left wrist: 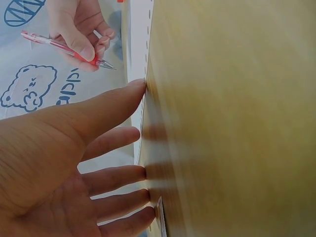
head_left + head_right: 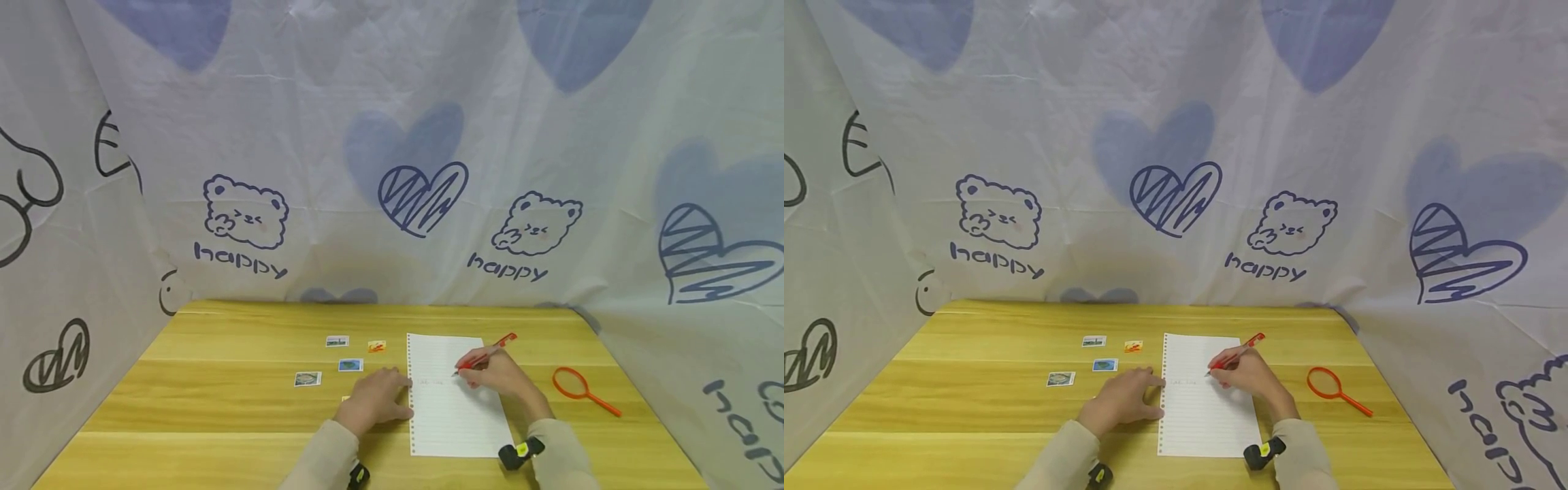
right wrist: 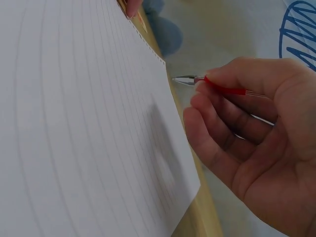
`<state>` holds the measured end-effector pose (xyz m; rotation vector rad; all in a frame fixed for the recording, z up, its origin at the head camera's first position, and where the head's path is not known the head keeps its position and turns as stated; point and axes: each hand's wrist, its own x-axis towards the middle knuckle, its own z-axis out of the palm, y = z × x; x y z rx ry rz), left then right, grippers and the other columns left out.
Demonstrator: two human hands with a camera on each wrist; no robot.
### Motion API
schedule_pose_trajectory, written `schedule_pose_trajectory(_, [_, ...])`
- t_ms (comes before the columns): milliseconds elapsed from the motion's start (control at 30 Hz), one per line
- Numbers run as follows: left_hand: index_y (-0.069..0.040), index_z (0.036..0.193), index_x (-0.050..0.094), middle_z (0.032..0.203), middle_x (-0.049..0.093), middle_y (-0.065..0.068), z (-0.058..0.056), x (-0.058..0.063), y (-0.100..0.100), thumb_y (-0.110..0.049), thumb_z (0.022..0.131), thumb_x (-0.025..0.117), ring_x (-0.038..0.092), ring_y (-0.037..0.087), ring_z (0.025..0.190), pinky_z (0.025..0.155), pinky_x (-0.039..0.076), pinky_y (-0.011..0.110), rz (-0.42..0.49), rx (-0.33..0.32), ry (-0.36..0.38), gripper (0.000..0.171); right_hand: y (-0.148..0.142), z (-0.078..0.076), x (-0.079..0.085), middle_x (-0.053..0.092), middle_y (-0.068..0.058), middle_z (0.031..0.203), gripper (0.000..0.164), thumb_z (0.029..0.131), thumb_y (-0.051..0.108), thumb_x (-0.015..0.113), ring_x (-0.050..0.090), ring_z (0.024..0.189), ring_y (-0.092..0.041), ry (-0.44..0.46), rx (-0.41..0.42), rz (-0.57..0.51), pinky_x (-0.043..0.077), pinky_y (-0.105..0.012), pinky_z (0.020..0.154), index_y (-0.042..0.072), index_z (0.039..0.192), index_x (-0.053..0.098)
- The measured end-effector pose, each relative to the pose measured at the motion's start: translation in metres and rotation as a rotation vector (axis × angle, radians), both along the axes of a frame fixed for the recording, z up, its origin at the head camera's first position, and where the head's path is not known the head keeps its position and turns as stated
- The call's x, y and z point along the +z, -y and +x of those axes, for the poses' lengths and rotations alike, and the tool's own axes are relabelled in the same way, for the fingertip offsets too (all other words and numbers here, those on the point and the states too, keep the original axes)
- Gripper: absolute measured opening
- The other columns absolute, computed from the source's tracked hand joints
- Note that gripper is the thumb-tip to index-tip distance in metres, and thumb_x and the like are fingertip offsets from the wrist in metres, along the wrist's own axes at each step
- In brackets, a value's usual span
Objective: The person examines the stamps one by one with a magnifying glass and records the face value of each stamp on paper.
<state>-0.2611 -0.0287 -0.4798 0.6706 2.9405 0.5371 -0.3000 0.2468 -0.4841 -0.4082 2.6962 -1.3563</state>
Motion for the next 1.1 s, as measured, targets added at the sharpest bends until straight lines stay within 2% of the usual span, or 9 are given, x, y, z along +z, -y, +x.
schedule_pose_trajectory(267, [-0.016, 0.127, 0.073, 0.135, 0.069, 0.012, 0.0, 0.001, 0.0, -0.035, 0.08, 0.088, 0.066, 0.033, 0.122, 0.097, 0.058, 0.053, 0.001, 0.0, 0.002, 0.053, 0.002, 0.001, -0.003, 0.076, -0.006, 0.09, 0.014, 0.091, 0.014, 0.077, 0.069, 0.072, -0.016, 0.039, -0.03, -0.003, 0.06, -0.026, 0.067, 0.006, 0.102, 0.077])
schedule_pose_trajectory(433, [-0.016, 0.126, 0.074, 0.134, 0.069, 0.012, 0.001, 0.001, -0.001, -0.035, 0.08, 0.088, 0.066, 0.033, 0.121, 0.096, 0.058, 0.052, 0.006, 0.0, -0.003, 0.052, 0.008, 0.002, -0.004, 0.074, -0.002, 0.087, 0.01, 0.089, 0.016, 0.08, 0.068, 0.07, -0.015, 0.081, -0.12, 0.031, 0.058, -0.026, 0.067, 0.01, 0.097, 0.077])
schedule_pose_trajectory(533, [-0.016, 0.126, 0.074, 0.133, 0.07, 0.011, 0.0, 0.001, -0.001, -0.035, 0.08, 0.088, 0.067, 0.032, 0.12, 0.095, 0.058, 0.052, 0.004, 0.001, -0.004, 0.052, 0.01, 0.002, -0.006, 0.074, -0.002, 0.085, 0.009, 0.088, 0.015, 0.08, 0.068, 0.069, -0.015, 0.083, -0.14, 0.025, 0.058, -0.027, 0.066, 0.01, 0.094, 0.076])
schedule_pose_trajectory(700, [-0.016, 0.127, 0.074, 0.132, 0.07, 0.011, 0.0, -0.001, -0.001, -0.036, 0.08, 0.088, 0.067, 0.032, 0.119, 0.095, 0.058, 0.051, 0.001, -0.001, 0.0, 0.052, 0.01, 0.001, -0.009, 0.075, -0.003, 0.081, 0.009, 0.087, 0.013, 0.08, 0.068, 0.067, -0.014, 0.061, -0.118, 0.017, 0.058, -0.026, 0.063, 0.007, 0.093, 0.077])
schedule_pose_trajectory(1100, [-0.016, 0.127, 0.073, 0.14, 0.066, 0.015, 0.0, 0.001, 0.0, -0.035, 0.081, 0.088, 0.065, 0.035, 0.125, 0.098, 0.057, 0.054, 0.007, 0.0, 0.003, 0.052, 0.016, 0.0, -0.014, 0.073, -0.002, 0.074, 0.007, 0.087, 0.011, 0.08, 0.068, 0.065, -0.013, 0.064, -0.191, 0.014, 0.06, -0.026, 0.063, 0.005, 0.089, 0.077])
